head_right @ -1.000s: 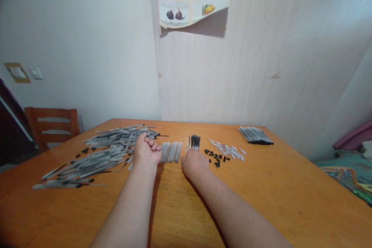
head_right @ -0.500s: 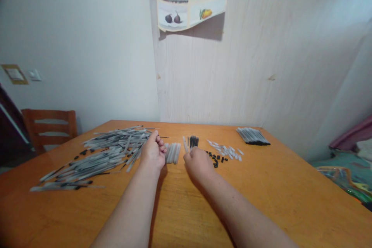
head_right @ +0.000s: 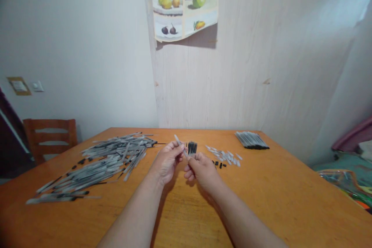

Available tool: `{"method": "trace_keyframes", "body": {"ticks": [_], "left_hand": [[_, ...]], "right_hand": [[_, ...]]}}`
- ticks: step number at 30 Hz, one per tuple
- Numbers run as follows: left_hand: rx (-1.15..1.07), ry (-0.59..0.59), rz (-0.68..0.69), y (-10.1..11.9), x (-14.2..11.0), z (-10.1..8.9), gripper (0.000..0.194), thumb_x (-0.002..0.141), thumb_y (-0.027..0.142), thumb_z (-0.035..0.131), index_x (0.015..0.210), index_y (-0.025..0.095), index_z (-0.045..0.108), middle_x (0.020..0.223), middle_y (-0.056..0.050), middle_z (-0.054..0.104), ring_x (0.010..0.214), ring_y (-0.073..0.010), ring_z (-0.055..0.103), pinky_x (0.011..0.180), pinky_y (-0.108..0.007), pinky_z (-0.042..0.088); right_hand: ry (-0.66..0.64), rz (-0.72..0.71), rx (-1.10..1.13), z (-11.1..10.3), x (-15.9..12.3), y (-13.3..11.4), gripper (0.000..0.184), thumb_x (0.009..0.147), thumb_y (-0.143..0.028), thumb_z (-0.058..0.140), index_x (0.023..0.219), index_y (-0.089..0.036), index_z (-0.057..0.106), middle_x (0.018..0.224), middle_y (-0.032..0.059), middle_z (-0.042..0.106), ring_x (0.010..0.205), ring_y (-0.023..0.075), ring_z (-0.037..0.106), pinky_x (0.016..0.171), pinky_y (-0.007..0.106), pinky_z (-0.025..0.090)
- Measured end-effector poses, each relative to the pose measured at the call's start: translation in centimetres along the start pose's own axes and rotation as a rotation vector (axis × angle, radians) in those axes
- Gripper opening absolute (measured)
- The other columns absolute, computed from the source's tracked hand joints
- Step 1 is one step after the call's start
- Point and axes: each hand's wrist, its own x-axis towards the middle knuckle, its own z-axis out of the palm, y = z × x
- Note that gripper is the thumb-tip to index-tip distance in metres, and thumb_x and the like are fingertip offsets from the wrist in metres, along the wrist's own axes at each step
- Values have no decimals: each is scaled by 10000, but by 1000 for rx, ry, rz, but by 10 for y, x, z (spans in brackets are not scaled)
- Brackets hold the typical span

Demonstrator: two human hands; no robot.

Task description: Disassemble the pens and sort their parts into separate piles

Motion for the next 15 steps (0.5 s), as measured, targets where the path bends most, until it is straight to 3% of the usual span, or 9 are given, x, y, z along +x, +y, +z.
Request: {"method": "trace_keyframes", "body": {"ticks": [7, 15], "left_hand": [[-44, -67, -18, 1, -3, 6, 316, 664, 246, 832, 897, 139, 647, 896, -68, 687, 663, -92, 583, 674, -236, 473], [-66, -112, -85, 0, -7, 9, 314, 677, 156, 808, 959, 142, 670, 1004, -101, 707, 788, -133, 664, 752, -258, 515]], "right_hand": [[76, 13, 369, -18, 8, -3, 246, 726, -299, 753, 782, -167, 553, 680, -11, 638, 528, 62, 544, 480, 151, 419], [143, -36, 441, -32, 17, -2, 235, 700, -227, 757, 803, -185, 550, 710, -13, 616, 604, 93, 582, 513, 176, 464]]}}
